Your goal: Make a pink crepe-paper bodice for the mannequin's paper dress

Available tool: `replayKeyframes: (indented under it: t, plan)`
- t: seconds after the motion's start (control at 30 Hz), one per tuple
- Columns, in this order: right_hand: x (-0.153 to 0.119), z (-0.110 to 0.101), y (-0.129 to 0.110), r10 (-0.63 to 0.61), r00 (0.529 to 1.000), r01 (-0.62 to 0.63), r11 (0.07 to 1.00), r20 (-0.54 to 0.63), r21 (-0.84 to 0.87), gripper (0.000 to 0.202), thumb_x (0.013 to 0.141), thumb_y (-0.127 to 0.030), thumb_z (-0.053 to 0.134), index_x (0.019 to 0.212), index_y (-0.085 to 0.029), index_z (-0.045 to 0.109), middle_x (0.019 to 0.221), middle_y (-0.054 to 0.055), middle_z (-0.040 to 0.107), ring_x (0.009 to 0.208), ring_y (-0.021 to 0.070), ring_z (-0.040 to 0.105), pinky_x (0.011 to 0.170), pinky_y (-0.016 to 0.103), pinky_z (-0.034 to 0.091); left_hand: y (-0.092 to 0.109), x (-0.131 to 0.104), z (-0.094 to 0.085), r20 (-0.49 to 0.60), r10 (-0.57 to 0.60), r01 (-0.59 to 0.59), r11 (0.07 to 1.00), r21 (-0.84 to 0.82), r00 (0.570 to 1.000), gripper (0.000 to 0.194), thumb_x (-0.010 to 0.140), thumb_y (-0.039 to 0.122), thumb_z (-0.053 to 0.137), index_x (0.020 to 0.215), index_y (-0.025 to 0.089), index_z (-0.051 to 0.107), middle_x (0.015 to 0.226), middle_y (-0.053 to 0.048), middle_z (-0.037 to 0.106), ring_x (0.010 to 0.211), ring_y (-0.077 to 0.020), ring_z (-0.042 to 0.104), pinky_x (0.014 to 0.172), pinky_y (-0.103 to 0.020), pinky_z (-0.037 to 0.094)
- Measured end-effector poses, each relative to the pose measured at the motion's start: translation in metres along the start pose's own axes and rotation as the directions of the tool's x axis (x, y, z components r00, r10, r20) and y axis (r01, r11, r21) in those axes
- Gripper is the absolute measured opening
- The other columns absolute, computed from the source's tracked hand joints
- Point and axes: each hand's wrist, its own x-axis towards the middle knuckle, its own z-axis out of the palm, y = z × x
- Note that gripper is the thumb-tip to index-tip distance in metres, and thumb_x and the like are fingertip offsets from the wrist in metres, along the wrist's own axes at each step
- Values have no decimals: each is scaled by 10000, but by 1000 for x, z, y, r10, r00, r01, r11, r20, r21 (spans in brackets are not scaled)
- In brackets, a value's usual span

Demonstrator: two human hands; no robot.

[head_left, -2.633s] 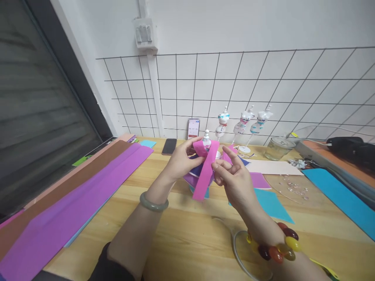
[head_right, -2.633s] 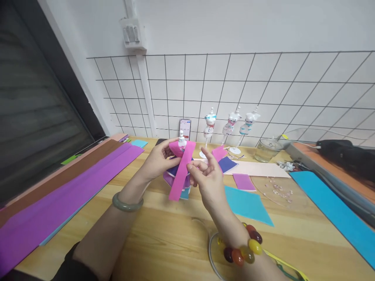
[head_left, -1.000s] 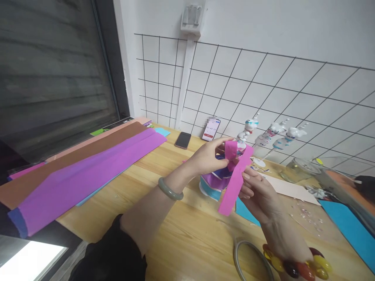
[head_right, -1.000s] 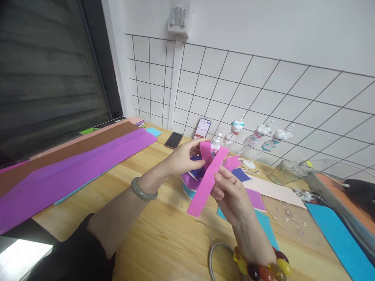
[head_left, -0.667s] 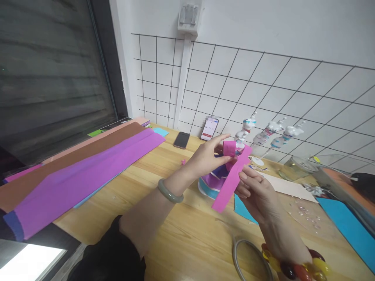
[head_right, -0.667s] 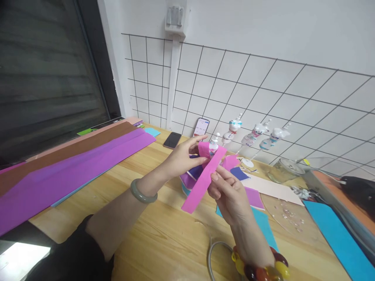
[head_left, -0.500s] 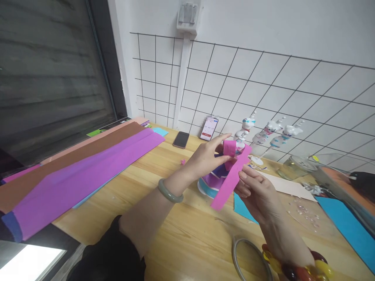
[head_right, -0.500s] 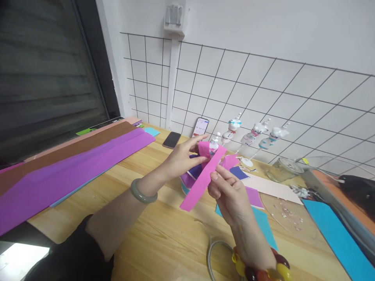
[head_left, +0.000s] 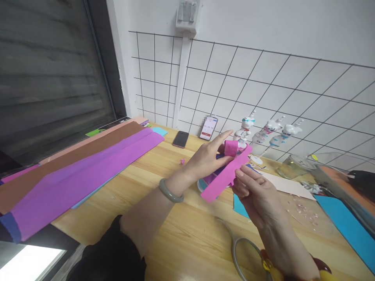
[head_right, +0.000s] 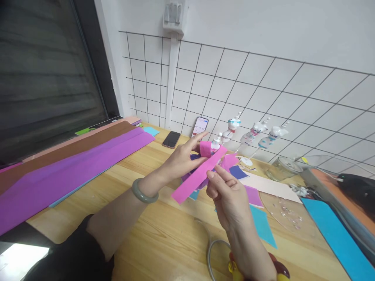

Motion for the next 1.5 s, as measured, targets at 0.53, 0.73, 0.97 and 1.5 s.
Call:
replayKeyframes:
  t: [0.53, 0.73, 0.97, 1.5]
  plan:
    - [6, -3, 13, -46, 993, 46, 999, -104, 3, 598, 664, -304, 823, 1195, -212, 562, 483, -90, 497, 419, 71, 404, 406, 197, 328, -1, 0, -1, -34, -29, 30, 999, 14, 999, 655, 828, 218, 611, 1417, 278, 331, 1119, -64, 657, 1005, -203, 624, 908, -387, 502]
    - [16, 0, 15, -145, 978, 127, 985, -152, -118, 825, 627, -383, 836, 1318, -149, 452, 418, -110, 478, 383, 84, 391, 409, 217, 316, -4, 1, 1, -53, 2, 0, 999, 37, 999, 667, 824, 187, 600, 1417, 320, 326, 1114, -43, 667, 995, -197, 622, 901, -378, 491]
    - [24, 3, 16, -129, 990, 120, 983, -61, -135, 707, 629, -387, 830, 1228, -139, 547, 379, -118, 441, 355, 63, 326, 388, 210, 249, -5, 0, 0, -52, 17, -15, 999, 43, 999, 663, 821, 158, 587, 1413, 332, 344, 1151, -41, 652, 1027, -190, 607, 937, -363, 467]
    - [28, -1, 17, -59, 998, 60, 998, 34, -20, 392, 693, -325, 807, 1015, -179, 637, 460, -94, 481, 371, 26, 304, 372, 173, 224, -10, 2, -1, 10, -36, 37, 989, -143, 999, 663, 797, 120, 616, 1399, 251, 372, 1216, -73, 612, 1045, -183, 606, 940, -367, 494]
